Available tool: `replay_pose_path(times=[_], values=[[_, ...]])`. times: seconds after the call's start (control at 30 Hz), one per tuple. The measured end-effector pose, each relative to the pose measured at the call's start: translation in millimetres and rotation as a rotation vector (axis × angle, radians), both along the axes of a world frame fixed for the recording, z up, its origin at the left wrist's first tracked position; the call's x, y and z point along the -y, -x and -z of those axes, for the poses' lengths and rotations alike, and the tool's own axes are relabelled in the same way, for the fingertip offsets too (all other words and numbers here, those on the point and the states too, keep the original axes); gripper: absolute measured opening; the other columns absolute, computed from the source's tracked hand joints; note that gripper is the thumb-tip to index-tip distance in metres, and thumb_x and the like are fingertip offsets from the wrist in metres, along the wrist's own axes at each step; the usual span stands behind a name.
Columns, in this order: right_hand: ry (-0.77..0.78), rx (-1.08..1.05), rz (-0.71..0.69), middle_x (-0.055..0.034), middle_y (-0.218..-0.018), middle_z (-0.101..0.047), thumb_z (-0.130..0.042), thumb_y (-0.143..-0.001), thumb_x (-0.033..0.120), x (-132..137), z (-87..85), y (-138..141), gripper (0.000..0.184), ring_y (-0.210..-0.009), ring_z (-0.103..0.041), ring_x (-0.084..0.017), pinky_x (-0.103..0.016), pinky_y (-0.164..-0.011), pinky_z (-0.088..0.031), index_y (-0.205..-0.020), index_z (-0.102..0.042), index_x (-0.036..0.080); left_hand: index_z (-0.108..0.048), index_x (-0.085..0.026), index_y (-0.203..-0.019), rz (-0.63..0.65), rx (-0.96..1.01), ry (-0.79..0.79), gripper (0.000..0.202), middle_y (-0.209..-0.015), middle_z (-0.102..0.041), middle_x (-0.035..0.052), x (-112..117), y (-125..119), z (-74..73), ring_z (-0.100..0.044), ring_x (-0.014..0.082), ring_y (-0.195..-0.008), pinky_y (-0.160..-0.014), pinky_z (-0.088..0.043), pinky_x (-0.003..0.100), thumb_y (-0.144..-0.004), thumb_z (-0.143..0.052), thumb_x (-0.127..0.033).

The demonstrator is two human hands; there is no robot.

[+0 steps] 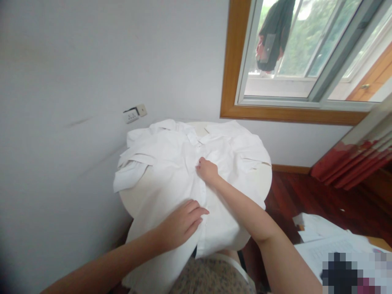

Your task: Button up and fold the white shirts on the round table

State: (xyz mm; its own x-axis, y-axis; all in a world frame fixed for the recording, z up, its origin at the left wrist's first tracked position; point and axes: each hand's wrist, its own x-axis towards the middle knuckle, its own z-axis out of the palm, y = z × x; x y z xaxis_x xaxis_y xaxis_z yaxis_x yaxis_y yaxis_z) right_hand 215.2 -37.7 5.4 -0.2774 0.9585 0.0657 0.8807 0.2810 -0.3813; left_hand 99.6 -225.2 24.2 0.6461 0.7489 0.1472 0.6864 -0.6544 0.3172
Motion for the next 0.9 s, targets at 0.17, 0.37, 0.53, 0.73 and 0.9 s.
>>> replay_pose_path(times=[0.17, 0.37, 0.53, 0.73, 0.9], values=[[-0.017, 0.221, -0.063, -0.0097, -0.103, -0.068, -0.035, -0.094, 0.05, -16, -6.8, -12, 0.042, -0.097, -0.062, -0.024, -0.031, -0.077, -0.044, -0.102, -0.065, 0.021, -0.061, -0.02, -0.106, -0.155, 0.001, -0.225, 0.024, -0.102, -0.061, 0.0087, -24, 43, 2.8, -0.052, 0.022, -0.102, -0.094, -0.042, 0.04, -0.092, -0.043, -0.025], [-0.193, 0.267, 0.017, -0.015, -0.128, -0.055, -0.032, -0.097, 0.032, -54, -3.3, -20, 0.038, -0.124, -0.043, -0.027, -0.042, -0.1, -0.034, -0.119, -0.061, 0.02, -0.059, -0.014, -0.119, -0.449, -0.059, -0.303, 0.039, -0.123, -0.059, 0.0129, -126, 75, 13.3, -0.048, 0.0217, -0.119, -0.105, -0.035, 0.041, -0.096, -0.03, -0.024], [-0.082, 0.261, 0.066, -0.0086, -0.155, -0.025, -0.021, -0.096, 0.058, -61, 25.4, -34, 0.058, -0.141, -0.017, -0.034, -0.061, -0.107, -0.013, -0.146, -0.033, 0.03, -0.046, -0.03, -0.138, -0.643, -0.238, -0.136, 0.056, -0.149, -0.038, 0.01, -151, 72, 40.0, -0.029, 0.039, -0.136, -0.103, -0.021, 0.068, -0.091, -0.035, -0.056], [-0.062, 0.277, 0.082, -0.0117, -0.157, -0.016, -0.014, -0.091, 0.067, -53, 40.1, -49, 0.072, -0.143, -0.011, -0.032, -0.059, -0.11, -0.008, -0.15, -0.024, 0.026, -0.042, -0.032, -0.141, -0.536, -0.251, -0.232, 0.054, -0.15, -0.036, 0.0078, -125, 88, 51.1, -0.027, 0.0314, -0.14, -0.111, -0.014, 0.059, -0.091, -0.038, -0.052], [-0.14, 0.254, 0.075, -0.0142, -0.155, -0.022, -0.02, -0.093, 0.064, -38, 42.8, -47, 0.069, -0.143, -0.016, -0.031, -0.052, -0.112, -0.012, -0.148, -0.03, 0.023, -0.041, -0.027, -0.142, -0.51, -0.309, -0.213, 0.053, -0.151, -0.033, 0.0125, -106, 90, 46.7, -0.027, 0.0322, -0.14, -0.109, -0.017, 0.061, -0.094, -0.034, -0.048]])
